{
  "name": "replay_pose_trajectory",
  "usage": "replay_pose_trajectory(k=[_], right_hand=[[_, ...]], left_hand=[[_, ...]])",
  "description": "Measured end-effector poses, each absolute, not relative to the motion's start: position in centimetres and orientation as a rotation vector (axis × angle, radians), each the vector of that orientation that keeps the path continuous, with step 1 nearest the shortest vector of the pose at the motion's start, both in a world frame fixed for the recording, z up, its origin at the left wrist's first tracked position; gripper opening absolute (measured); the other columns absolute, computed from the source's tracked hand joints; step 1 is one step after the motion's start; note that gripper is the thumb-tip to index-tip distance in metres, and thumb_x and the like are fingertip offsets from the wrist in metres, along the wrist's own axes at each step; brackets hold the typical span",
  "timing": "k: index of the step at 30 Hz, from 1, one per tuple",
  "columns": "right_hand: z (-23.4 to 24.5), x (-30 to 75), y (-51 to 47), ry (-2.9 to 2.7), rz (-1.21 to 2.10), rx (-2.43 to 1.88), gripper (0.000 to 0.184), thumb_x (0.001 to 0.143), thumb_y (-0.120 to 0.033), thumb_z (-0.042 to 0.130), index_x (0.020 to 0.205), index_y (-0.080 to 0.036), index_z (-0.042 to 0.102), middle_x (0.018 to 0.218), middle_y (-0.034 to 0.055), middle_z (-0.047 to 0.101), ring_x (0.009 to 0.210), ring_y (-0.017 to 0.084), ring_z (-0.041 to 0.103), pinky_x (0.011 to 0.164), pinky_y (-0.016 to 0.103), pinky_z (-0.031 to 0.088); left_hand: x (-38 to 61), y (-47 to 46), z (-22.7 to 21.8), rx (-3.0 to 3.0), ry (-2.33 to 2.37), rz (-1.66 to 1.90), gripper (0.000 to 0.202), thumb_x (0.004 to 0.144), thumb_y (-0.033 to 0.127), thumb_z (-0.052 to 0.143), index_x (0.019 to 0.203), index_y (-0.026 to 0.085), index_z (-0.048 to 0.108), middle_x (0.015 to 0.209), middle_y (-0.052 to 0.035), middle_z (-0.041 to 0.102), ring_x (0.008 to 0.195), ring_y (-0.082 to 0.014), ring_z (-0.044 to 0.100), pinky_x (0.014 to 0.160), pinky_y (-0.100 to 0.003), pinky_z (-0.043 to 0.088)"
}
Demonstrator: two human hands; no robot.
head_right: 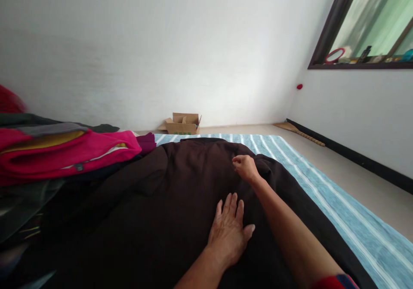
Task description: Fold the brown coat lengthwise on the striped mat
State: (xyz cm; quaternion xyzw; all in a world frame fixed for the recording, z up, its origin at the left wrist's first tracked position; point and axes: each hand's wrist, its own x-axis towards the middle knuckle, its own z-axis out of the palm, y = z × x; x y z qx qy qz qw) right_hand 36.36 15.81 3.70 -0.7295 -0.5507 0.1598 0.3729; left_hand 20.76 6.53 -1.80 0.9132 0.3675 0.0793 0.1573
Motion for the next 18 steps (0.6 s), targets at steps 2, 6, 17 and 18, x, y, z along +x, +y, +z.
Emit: replay_pose_trajectory(k=[2,6,17,18], right_hand=[[2.8,37.0,18.1,-1.431,0.380,-1.912,0.025,0.075,-0.017,0.050,0.091,-0.013,0.068,0.068,0.0024,0.066,0.061,0.013,0.063,0.058,0.019,0.046],[1.2,38.1,20.8,-1.476,0.317,-2.019,0.023,0.072,-0.014,0.054,0.087,-0.015,0.071,0.068,0.0020,0.067,0.066,0.014,0.063,0.065,0.020,0.045],[0.1,38.9,21.9,-1.620,0.162,-2.222,0.024,0.074,-0.014,0.053,0.089,-0.018,0.072,0.079,0.0036,0.069,0.079,0.016,0.063,0.072,0.020,0.044],[0.2,38.9,22.0,-1.647,0.151,-2.232,0.024,0.074,-0.013,0.053,0.088,-0.018,0.072,0.083,0.0040,0.070,0.082,0.016,0.063,0.073,0.020,0.044]], left_hand=[[20.7,6.5,-1.7,2.576,1.039,0.252,0.070,0.087,0.056,0.027,0.141,0.012,0.028,0.150,-0.0133,0.012,0.138,-0.0257,0.000,0.112,-0.048,0.007],[20.6,6.4,-1.5,2.512,1.028,0.252,0.069,0.087,0.054,0.032,0.141,0.012,0.029,0.150,-0.0135,0.010,0.137,-0.0261,-0.002,0.112,-0.049,0.006],[20.6,6.2,-1.4,2.483,1.006,0.267,0.068,0.087,0.052,0.031,0.141,0.010,0.028,0.150,-0.0143,0.009,0.137,-0.0261,-0.004,0.112,-0.050,0.005],[20.6,6.2,-1.4,2.483,1.004,0.268,0.068,0.087,0.052,0.031,0.141,0.010,0.028,0.150,-0.0145,0.009,0.137,-0.0262,-0.004,0.112,-0.051,0.005]])
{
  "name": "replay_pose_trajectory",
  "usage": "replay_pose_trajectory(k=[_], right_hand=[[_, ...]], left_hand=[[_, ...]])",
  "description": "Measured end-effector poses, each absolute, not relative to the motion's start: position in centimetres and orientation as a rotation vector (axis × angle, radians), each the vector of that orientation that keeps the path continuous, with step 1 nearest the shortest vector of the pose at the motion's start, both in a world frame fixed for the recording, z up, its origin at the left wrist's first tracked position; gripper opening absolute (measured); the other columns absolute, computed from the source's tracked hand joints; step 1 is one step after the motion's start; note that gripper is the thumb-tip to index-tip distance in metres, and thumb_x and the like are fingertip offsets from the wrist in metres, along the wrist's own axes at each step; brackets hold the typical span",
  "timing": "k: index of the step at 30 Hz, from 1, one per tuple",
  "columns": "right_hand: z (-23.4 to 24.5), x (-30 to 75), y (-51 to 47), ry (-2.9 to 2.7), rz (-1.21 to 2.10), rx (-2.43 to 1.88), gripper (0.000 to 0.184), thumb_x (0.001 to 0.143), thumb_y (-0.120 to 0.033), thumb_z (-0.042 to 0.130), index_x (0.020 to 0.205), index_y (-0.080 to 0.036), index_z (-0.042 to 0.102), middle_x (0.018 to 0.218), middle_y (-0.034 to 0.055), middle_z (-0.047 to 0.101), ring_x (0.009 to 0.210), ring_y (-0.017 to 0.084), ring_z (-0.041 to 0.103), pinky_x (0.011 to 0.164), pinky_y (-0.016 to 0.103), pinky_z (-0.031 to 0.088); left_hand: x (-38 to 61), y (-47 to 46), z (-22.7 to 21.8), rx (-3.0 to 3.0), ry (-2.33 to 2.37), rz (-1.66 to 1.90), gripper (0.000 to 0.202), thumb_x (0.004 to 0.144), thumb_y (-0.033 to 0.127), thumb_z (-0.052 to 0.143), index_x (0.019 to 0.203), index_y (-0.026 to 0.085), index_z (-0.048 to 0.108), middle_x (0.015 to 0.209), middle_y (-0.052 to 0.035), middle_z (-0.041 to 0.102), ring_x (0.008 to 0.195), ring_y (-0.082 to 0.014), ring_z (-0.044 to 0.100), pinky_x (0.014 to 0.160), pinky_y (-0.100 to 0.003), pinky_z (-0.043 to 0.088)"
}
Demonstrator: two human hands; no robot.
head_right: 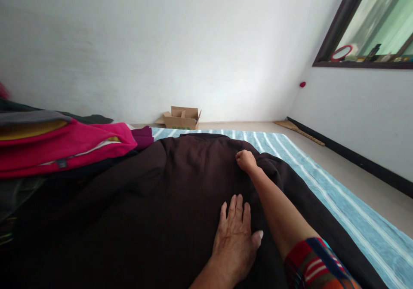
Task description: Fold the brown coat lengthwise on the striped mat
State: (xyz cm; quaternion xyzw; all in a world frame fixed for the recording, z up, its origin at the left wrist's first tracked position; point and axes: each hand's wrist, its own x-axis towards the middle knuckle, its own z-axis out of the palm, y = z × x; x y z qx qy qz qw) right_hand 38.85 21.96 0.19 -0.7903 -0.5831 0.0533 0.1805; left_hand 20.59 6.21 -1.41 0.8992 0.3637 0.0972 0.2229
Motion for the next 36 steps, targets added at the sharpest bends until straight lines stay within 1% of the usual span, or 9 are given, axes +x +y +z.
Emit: replay_pose_trajectory(k=[4,9,12,17,22,25,28,30,36], right_hand=[[0.6,38.6,22.3,-1.765,0.110,-2.289,0.022,0.075,-0.012,0.053,0.086,-0.017,0.072,0.092,0.0068,0.069,0.091,0.019,0.062,0.080,0.022,0.042],[1.3,38.0,22.9,-1.918,0.078,-2.367,0.019,0.079,-0.012,0.053,0.090,-0.014,0.069,0.097,0.0116,0.066,0.094,0.022,0.061,0.079,0.028,0.044],[1.9,37.5,23.2,-2.030,0.087,-2.385,0.015,0.084,-0.021,0.056,0.094,-0.013,0.064,0.099,0.0091,0.064,0.093,0.020,0.060,0.081,0.033,0.047],[2.0,36.7,23.0,-2.115,0.100,-2.380,0.022,0.086,-0.031,0.056,0.099,-0.014,0.060,0.104,0.0060,0.061,0.096,0.018,0.058,0.085,0.040,0.047],[1.4,37.3,22.8,-1.941,0.107,-2.326,0.012,0.082,-0.013,0.055,0.088,-0.008,0.064,0.102,0.0142,0.064,0.102,0.023,0.058,0.088,0.034,0.043],[1.0,38.4,23.0,-1.735,0.144,-2.279,0.015,0.079,-0.008,0.050,0.080,-0.009,0.065,0.092,0.0152,0.067,0.094,0.024,0.062,0.081,0.030,0.045],[0.8,39.5,22.9,-1.522,0.270,-2.208,0.019,0.079,-0.010,0.045,0.078,-0.010,0.064,0.069,0.0091,0.067,0.067,0.017,0.066,0.063,0.023,0.049],[0.9,40.3,22.5,-1.391,0.347,-2.143,0.020,0.079,-0.011,0.042,0.080,-0.010,0.063,0.061,0.0066,0.066,0.055,0.014,0.064,0.053,0.019,0.048],[2.6,42.8,19.5,-1.164,0.384,-1.969,0.024,0.084,-0.018,0.038,0.088,-0.008,0.059,0.073,0.0103,0.067,0.055,0.014,0.064,0.046,0.019,0.048]], left_hand=[[20.7,6.2,-1.8,2.496,1.011,0.290,0.068,0.087,0.052,0.031,0.141,0.010,0.028,0.150,-0.0145,0.010,0.137,-0.0262,-0.003,0.112,-0.051,0.006],[20.7,6.1,-2.1,2.511,1.016,0.296,0.069,0.087,0.054,0.028,0.141,0.011,0.028,0.150,-0.0133,0.010,0.138,-0.0266,-0.002,0.112,-0.052,0.007],[20.9,6.2,-2.0,2.517,1.015,0.268,0.069,0.087,0.053,0.030,0.140,0.009,0.029,0.150,-0.0142,0.011,0.138,-0.0272,-0.002,0.112,-0.052,0.007],[21.1,6.4,-1.9,2.509,1.022,0.238,0.069,0.086,0.052,0.031,0.140,0.010,0.029,0.150,-0.0135,0.011,0.138,-0.0272,-0.003,0.112,-0.052,0.006],[21.0,6.2,-2.0,2.509,1.023,0.278,0.068,0.087,0.052,0.031,0.140,0.009,0.030,0.150,-0.0133,0.011,0.138,-0.0271,-0.003,0.112,-0.051,0.006],[20.8,6.1,-2.1,2.503,1.023,0.310,0.067,0.087,0.052,0.030,0.141,0.013,0.029,0.151,-0.0108,0.012,0.138,-0.0271,-0.001,0.112,-0.053,0.009],[20.7,6.1,-2.2,2.502,1.017,0.305,0.068,0.087,0.053,0.031,0.141,0.012,0.028,0.151,-0.0120,0.010,0.138,-0.0268,-0.002,0.112,-0.052,0.009],[20.7,6.1,-2.3,2.509,1.012,0.299,0.069,0.087,0.054,0.031,0.141,0.011,0.028,0.151,-0.0132,0.008,0.138,-0.0267,-0.003,0.113,-0.051,0.008],[20.8,6.4,-1.9,2.535,1.005,0.268,0.069,0.088,0.054,0.028,0.141,0.010,0.028,0.150,-0.0136,0.007,0.138,-0.0269,-0.003,0.112,-0.051,0.006]])
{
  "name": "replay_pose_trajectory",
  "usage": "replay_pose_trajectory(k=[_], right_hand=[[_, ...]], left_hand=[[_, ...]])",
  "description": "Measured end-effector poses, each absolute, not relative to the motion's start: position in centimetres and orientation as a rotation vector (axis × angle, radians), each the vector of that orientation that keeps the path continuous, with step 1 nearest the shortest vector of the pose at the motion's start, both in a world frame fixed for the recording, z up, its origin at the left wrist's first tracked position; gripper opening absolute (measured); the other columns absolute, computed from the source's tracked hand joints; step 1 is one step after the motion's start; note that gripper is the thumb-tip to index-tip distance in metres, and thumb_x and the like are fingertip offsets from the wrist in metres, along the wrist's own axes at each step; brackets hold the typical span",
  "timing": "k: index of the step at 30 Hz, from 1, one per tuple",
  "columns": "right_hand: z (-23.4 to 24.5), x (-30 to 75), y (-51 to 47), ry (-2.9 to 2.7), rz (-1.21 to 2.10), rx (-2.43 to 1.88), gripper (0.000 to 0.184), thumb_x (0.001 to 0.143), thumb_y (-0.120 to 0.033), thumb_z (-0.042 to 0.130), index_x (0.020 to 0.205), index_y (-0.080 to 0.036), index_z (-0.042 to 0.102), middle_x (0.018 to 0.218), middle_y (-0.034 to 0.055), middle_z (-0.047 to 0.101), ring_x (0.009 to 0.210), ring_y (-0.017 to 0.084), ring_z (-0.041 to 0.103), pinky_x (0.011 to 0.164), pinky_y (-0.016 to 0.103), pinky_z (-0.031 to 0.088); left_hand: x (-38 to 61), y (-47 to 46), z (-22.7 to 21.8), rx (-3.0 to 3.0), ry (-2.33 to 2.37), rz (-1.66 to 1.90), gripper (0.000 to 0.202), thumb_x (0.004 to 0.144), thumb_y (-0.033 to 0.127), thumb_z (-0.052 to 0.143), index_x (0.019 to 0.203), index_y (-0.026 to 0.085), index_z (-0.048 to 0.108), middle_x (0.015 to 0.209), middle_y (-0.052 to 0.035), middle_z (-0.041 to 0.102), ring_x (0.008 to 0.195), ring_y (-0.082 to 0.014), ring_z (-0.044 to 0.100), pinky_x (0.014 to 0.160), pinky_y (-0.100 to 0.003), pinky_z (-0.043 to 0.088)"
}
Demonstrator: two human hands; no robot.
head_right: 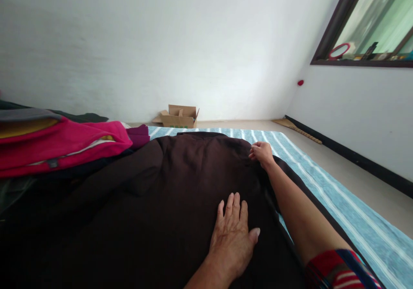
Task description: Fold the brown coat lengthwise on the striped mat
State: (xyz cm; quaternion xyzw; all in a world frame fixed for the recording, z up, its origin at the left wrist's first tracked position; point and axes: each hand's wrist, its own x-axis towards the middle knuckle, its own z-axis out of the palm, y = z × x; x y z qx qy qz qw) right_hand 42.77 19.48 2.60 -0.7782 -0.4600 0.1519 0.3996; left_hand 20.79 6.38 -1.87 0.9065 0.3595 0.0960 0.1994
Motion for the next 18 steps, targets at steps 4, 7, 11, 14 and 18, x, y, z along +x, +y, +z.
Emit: replay_pose_trajectory(k=[4,7,11,14,18], right_hand=[[3.0,42.2,18.3,-1.256,0.426,-1.937,0.019,0.079,-0.021,0.046,0.083,-0.010,0.061,0.067,0.0064,0.066,0.053,0.014,0.063,0.046,0.019,0.047],[2.4,40.3,19.0,-1.412,0.450,-1.936,0.017,0.076,-0.020,0.050,0.080,-0.013,0.065,0.059,0.0018,0.064,0.053,0.012,0.061,0.050,0.018,0.046],[1.6,38.7,20.9,-1.561,0.355,-2.005,0.014,0.069,-0.014,0.054,0.071,-0.015,0.068,0.060,0.0010,0.064,0.060,0.013,0.061,0.060,0.018,0.045],[1.2,38.7,22.1,-1.612,0.266,-2.101,0.016,0.068,-0.012,0.054,0.071,-0.015,0.070,0.068,0.0037,0.066,0.070,0.016,0.062,0.065,0.020,0.044],[0.9,39.4,23.0,-1.704,0.195,-2.205,0.020,0.069,-0.012,0.054,0.076,-0.017,0.071,0.080,0.0049,0.069,0.082,0.019,0.062,0.073,0.021,0.044]], left_hand=[[20.8,6.5,-1.3,2.532,1.006,0.235,0.068,0.088,0.052,0.030,0.141,0.009,0.027,0.150,-0.0144,0.007,0.137,-0.0264,-0.004,0.112,-0.051,0.005],[20.8,6.5,-1.0,2.533,1.009,0.232,0.067,0.088,0.051,0.031,0.141,0.010,0.028,0.150,-0.0143,0.008,0.137,-0.0263,-0.004,0.112,-0.051,0.005],[20.7,6.4,-1.2,2.520,1.019,0.244,0.067,0.088,0.052,0.030,0.141,0.011,0.027,0.150,-0.0134,0.008,0.137,-0.0260,-0.004,0.112,-0.051,0.005],[20.7,6.3,-1.6,2.506,1.013,0.256,0.069,0.087,0.054,0.030,0.142,0.012,0.026,0.150,-0.0130,0.007,0.137,-0.0261,-0.004,0.112,-0.050,0.005],[20.6,6.1,-1.7,2.495,1.008,0.271,0.068,0.088,0.053,0.030,0.141,0.012,0.026,0.151,-0.0127,0.007,0.137,-0.0257,-0.005,0.112,-0.050,0.005]])
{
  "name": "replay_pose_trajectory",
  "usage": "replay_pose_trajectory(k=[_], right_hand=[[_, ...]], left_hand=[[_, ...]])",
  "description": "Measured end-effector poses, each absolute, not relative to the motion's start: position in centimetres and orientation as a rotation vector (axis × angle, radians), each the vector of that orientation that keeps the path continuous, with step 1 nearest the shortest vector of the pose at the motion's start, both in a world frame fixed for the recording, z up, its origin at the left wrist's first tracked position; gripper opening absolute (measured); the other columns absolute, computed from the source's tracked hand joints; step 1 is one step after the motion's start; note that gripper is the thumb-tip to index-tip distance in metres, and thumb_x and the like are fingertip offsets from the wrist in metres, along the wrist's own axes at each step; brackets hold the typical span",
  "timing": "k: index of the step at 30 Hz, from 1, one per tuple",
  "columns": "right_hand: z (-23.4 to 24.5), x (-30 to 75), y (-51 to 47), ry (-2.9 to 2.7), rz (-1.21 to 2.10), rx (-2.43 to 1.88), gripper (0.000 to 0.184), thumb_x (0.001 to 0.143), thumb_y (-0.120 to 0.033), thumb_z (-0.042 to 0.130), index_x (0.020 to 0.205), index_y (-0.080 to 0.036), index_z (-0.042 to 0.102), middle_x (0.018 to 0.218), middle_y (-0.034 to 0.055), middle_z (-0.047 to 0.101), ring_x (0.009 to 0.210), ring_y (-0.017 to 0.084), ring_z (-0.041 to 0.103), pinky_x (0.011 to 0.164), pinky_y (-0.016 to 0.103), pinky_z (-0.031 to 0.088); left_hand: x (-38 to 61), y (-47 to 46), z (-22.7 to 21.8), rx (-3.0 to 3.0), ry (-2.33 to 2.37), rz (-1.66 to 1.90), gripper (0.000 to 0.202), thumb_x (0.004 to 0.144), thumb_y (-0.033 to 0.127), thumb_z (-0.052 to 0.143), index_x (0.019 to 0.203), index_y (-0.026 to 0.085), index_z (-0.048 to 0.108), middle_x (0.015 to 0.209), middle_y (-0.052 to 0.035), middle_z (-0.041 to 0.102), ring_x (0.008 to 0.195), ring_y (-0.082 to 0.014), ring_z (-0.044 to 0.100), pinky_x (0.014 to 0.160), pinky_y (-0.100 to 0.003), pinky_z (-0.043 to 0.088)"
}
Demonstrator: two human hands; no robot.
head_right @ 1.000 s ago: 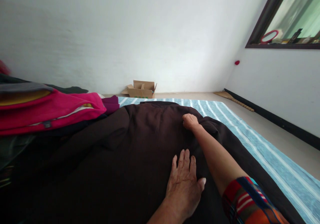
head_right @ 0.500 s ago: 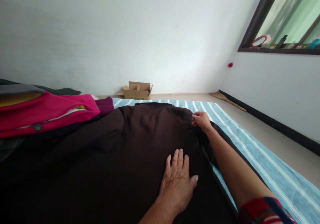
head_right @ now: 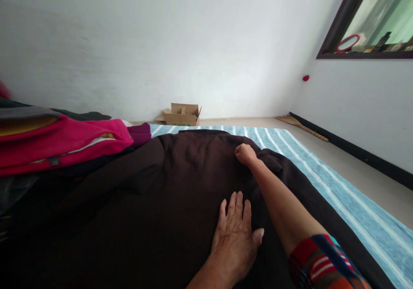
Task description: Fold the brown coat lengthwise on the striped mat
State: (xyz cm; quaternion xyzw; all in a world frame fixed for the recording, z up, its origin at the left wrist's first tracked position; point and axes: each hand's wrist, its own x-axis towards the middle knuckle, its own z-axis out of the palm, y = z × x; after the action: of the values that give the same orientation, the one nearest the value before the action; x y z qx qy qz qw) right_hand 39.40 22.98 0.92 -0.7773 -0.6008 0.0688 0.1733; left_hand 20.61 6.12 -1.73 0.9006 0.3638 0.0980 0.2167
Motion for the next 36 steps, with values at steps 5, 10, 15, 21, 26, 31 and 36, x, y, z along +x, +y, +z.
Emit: replay_pose_trajectory(k=[5,10,15,21,26,31,36], right_hand=[[1.2,39.4,23.4,-1.844,0.141,-2.319,0.021,0.071,-0.012,0.054,0.080,-0.018,0.071,0.084,0.0061,0.069,0.084,0.020,0.063,0.073,0.022,0.045],[1.8,38.8,23.5,-2.010,0.064,-2.374,0.022,0.075,-0.012,0.052,0.086,-0.017,0.070,0.096,0.0096,0.068,0.094,0.023,0.062,0.079,0.027,0.044],[2.4,38.2,23.6,-2.144,0.030,-2.408,0.022,0.077,-0.011,0.051,0.090,-0.014,0.068,0.097,0.0125,0.067,0.094,0.024,0.062,0.077,0.027,0.045],[2.6,37.8,23.9,-2.252,0.026,-2.391,0.022,0.076,-0.010,0.053,0.091,-0.012,0.068,0.099,0.0151,0.066,0.095,0.025,0.062,0.077,0.027,0.045],[2.0,38.0,24.1,-2.229,0.040,-2.370,0.020,0.074,-0.009,0.053,0.085,-0.011,0.069,0.096,0.0151,0.067,0.095,0.025,0.061,0.078,0.027,0.044],[1.6,39.4,23.9,-2.029,0.080,-2.342,0.020,0.074,-0.010,0.048,0.078,-0.012,0.068,0.088,0.0111,0.068,0.088,0.021,0.062,0.073,0.024,0.043],[1.5,40.9,23.3,-1.810,0.244,-2.243,0.017,0.071,-0.010,0.048,0.068,-0.015,0.064,0.061,0.0014,0.063,0.063,0.012,0.059,0.057,0.018,0.040]], left_hand=[[20.5,5.9,-1.4,2.466,1.004,0.301,0.066,0.089,0.052,0.028,0.141,0.011,0.027,0.151,-0.0127,0.009,0.138,-0.0249,-0.004,0.112,-0.050,0.005],[20.7,5.9,-1.4,2.473,1.020,0.296,0.066,0.088,0.052,0.028,0.140,0.011,0.029,0.151,-0.0128,0.010,0.138,-0.0250,-0.002,0.112,-0.050,0.007],[20.9,6.0,-2.0,2.525,1.047,0.318,0.067,0.088,0.052,0.028,0.140,0.011,0.030,0.150,-0.0136,0.012,0.138,-0.0262,0.000,0.112,-0.050,0.009],[21.2,6.0,-2.1,2.565,1.053,0.274,0.066,0.088,0.052,0.028,0.140,0.010,0.030,0.150,-0.0143,0.013,0.138,-0.0272,0.001,0.112,-0.051,0.010],[21.3,6.0,-2.1,2.563,1.057,0.277,0.066,0.088,0.051,0.029,0.140,0.009,0.030,0.150,-0.0152,0.011,0.138,-0.0272,0.000,0.112,-0.051,0.009],[20.9,5.8,-1.7,2.502,1.033,0.301,0.066,0.088,0.052,0.029,0.140,0.011,0.028,0.151,-0.0133,0.009,0.138,-0.0257,-0.002,0.112,-0.050,0.008],[20.6,5.8,-1.3,2.469,1.012,0.307,0.066,0.088,0.052,0.030,0.141,0.012,0.028,0.151,-0.0127,0.009,0.137,-0.0251,-0.004,0.112,-0.051,0.007]])
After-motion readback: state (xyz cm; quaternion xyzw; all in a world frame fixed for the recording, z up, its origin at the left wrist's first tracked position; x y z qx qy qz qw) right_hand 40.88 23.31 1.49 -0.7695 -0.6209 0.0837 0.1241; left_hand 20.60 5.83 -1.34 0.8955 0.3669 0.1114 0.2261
